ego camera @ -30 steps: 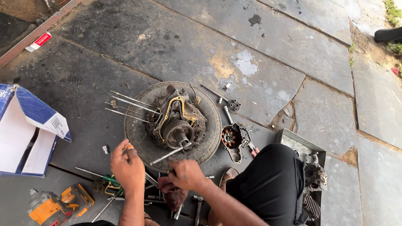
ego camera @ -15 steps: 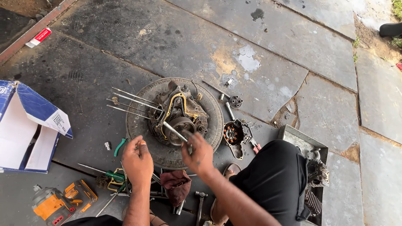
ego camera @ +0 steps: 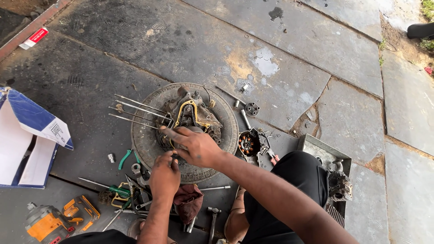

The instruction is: The person sits on the ground working on a scooter engine assembly resting on a tire. They use a cordless impact driver on the engine's pulley nut, hold the assembly with a wrench, and then drive a shaft out of the hub using a hammer and a metal punch.

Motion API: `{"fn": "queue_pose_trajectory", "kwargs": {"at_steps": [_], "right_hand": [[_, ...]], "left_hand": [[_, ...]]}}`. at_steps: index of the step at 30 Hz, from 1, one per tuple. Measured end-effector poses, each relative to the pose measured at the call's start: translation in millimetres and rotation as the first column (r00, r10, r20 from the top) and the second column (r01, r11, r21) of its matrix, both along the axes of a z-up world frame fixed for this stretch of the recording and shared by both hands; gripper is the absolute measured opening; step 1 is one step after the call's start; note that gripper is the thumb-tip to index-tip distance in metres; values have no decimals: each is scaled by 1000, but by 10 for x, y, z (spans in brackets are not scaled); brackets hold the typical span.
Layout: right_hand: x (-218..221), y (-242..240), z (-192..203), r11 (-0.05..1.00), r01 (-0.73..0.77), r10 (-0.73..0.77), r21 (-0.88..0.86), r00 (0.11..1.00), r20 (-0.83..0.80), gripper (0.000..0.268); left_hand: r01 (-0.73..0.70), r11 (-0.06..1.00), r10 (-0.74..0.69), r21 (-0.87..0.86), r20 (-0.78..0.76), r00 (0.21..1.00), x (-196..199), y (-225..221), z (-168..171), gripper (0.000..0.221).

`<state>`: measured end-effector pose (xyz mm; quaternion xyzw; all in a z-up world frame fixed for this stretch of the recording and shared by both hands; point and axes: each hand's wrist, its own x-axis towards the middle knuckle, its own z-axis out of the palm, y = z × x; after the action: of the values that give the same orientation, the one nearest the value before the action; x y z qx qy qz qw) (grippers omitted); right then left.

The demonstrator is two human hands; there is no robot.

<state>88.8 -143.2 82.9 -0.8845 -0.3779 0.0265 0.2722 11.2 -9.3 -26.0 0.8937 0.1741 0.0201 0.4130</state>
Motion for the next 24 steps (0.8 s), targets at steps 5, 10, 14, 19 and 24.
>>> {"fn": "queue_pose_trajectory", "kwargs": {"at_steps": [5,10,14,19,24], "right_hand": [[275,-133,-258,998,-49,51,-32,996,72,30],[382,-353,-288,1000,-4,7,-16,981,195,26],[427,-495,-105,989,82,-69,-121,992,102,26],[399,-726,-187,984,174,-169,-49,981,95,28],[320,-1018,-495,891,441,-453,-103,871,-191,18]], "left_hand": [[108,983,-114,148,34,993,189,-113,-305,45],[132,954,-110,268,-95,989,372,-140,-169,38],[169,930,-114,325,-181,977,477,-170,-184,30],[128,921,-72,368,-162,984,469,-174,-18,30],[167,938,-108,304,-200,974,508,-178,-26,25]]}}
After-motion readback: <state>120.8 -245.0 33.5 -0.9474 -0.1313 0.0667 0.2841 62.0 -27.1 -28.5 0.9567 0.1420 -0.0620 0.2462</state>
